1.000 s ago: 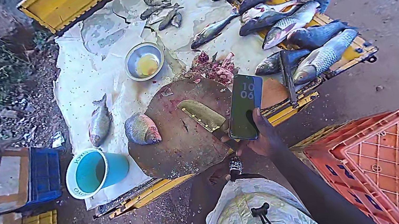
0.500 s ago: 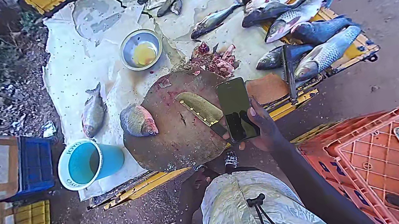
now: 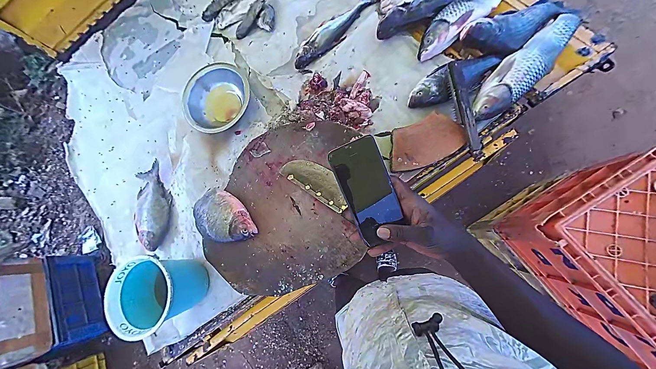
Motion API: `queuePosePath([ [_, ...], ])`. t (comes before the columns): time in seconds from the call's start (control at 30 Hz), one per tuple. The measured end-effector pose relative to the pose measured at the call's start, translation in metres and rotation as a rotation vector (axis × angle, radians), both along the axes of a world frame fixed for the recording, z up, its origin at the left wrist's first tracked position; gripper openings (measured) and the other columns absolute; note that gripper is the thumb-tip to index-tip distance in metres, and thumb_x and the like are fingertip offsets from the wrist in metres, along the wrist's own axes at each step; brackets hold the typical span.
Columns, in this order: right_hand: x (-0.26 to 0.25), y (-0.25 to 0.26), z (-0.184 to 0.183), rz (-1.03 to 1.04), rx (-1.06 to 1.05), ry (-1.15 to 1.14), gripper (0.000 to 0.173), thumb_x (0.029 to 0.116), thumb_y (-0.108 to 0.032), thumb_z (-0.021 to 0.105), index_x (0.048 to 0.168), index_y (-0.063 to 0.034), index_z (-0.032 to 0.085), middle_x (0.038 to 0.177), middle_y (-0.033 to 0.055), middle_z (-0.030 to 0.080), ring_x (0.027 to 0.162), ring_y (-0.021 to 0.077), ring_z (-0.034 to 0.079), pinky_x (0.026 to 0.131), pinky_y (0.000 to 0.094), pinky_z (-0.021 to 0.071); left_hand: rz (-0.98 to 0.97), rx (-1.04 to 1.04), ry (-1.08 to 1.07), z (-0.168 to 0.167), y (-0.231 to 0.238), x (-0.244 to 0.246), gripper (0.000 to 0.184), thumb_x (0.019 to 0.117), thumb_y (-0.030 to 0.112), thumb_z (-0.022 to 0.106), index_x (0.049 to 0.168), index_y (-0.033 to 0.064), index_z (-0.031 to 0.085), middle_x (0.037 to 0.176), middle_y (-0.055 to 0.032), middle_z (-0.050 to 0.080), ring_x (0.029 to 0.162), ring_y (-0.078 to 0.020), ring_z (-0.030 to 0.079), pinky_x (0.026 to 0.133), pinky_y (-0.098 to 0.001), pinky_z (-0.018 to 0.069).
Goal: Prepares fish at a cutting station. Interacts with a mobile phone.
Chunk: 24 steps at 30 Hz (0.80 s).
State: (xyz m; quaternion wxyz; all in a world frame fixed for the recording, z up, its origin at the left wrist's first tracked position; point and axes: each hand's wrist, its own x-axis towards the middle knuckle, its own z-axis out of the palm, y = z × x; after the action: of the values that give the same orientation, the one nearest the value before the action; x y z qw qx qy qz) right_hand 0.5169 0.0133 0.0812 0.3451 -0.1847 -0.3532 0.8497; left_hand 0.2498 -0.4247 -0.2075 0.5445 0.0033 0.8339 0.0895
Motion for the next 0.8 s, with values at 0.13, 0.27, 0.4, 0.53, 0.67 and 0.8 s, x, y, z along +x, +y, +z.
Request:
queuePosePath([
  [0.13, -0.005, 0.004, -0.006, 0.041, 0.024, 0.054, 0.100, 0.0871, 0.001, 0.077, 0.160, -0.0277, 0.015, 0.141, 0.0275, 0.054, 0.121, 0.0514, 0.061, 0.095, 0.0614, 0.0595, -0.088, 0.180, 0.060, 0.030, 0.064, 0.019, 0.035, 0.1052, 0.029, 0.060, 0.127, 0.0031, 0.070, 0.114, -0.0208, 0.073, 0.103, -0.0322, 0.071, 0.094, -0.0533, 0.0561],
  [0.27, -0.012, 0.003, -0.006, 0.057, 0.026, 0.066, 0.098, 0.0863, -0.001, 0.077, 0.159, -0.0275, 0.018, 0.142, 0.0276, 0.053, 0.122, 0.0523, 0.060, 0.093, 0.0626, 0.0598, -0.204, 0.311, 0.158, 0.079, 0.131, 0.027, 0.030, 0.1035, 0.027, 0.061, 0.123, 0.0082, 0.074, 0.115, -0.0146, 0.075, 0.108, -0.0269, 0.071, 0.099, -0.0513, 0.0532],
  [0.4, -0.023, 0.000, -0.007, -0.107, -0.007, -0.093, 0.064, 0.0938, -0.027, 0.075, 0.146, -0.0173, 0.039, 0.120, 0.0273, 0.067, 0.091, 0.0424, 0.075, 0.056, 0.0451, 0.0655, -0.273, 0.356, 0.152, 0.067, 0.146, 0.011, 0.032, 0.1043, 0.025, 0.060, 0.132, 0.0111, 0.069, 0.120, -0.0129, 0.074, 0.112, -0.0258, 0.071, 0.103, -0.0507, 0.0528],
  [0.53, -0.031, -0.004, -0.007, -0.241, -0.067, -0.233, 0.053, 0.0941, -0.015, 0.075, 0.141, -0.0125, 0.051, 0.112, 0.0250, 0.070, 0.080, 0.0361, 0.076, 0.046, 0.0398, 0.0619, -0.144, 0.312, 0.075, 0.044, 0.133, -0.007, 0.037, 0.1063, 0.025, 0.058, 0.136, 0.0047, 0.064, 0.116, -0.0175, 0.073, 0.099, -0.0270, 0.073, 0.090, -0.0478, 0.0587],
  [0.67, -0.030, -0.006, -0.008, -0.226, -0.048, -0.233, 0.056, 0.0910, 0.000, 0.072, 0.141, -0.0115, 0.048, 0.110, 0.0251, 0.069, 0.081, 0.0377, 0.075, 0.051, 0.0435, 0.0641, -0.040, 0.198, 0.053, 0.044, 0.117, -0.012, 0.035, 0.1072, 0.024, 0.057, 0.133, 0.0023, 0.064, 0.114, -0.0196, 0.072, 0.095, -0.0296, 0.073, 0.084, -0.0491, 0.0601],
  [0.8, -0.024, -0.008, -0.011, -0.147, -0.044, -0.225, 0.079, 0.0830, 0.011, 0.072, 0.149, -0.0155, 0.036, 0.119, 0.0259, 0.065, 0.093, 0.0443, 0.073, 0.068, 0.0528, 0.0668, -0.041, 0.142, 0.037, 0.051, 0.111, -0.008, 0.034, 0.1084, 0.024, 0.054, 0.133, 0.0028, 0.064, 0.110, -0.0173, 0.074, 0.091, -0.0274, 0.073, 0.082, -0.0471, 0.0598],
])
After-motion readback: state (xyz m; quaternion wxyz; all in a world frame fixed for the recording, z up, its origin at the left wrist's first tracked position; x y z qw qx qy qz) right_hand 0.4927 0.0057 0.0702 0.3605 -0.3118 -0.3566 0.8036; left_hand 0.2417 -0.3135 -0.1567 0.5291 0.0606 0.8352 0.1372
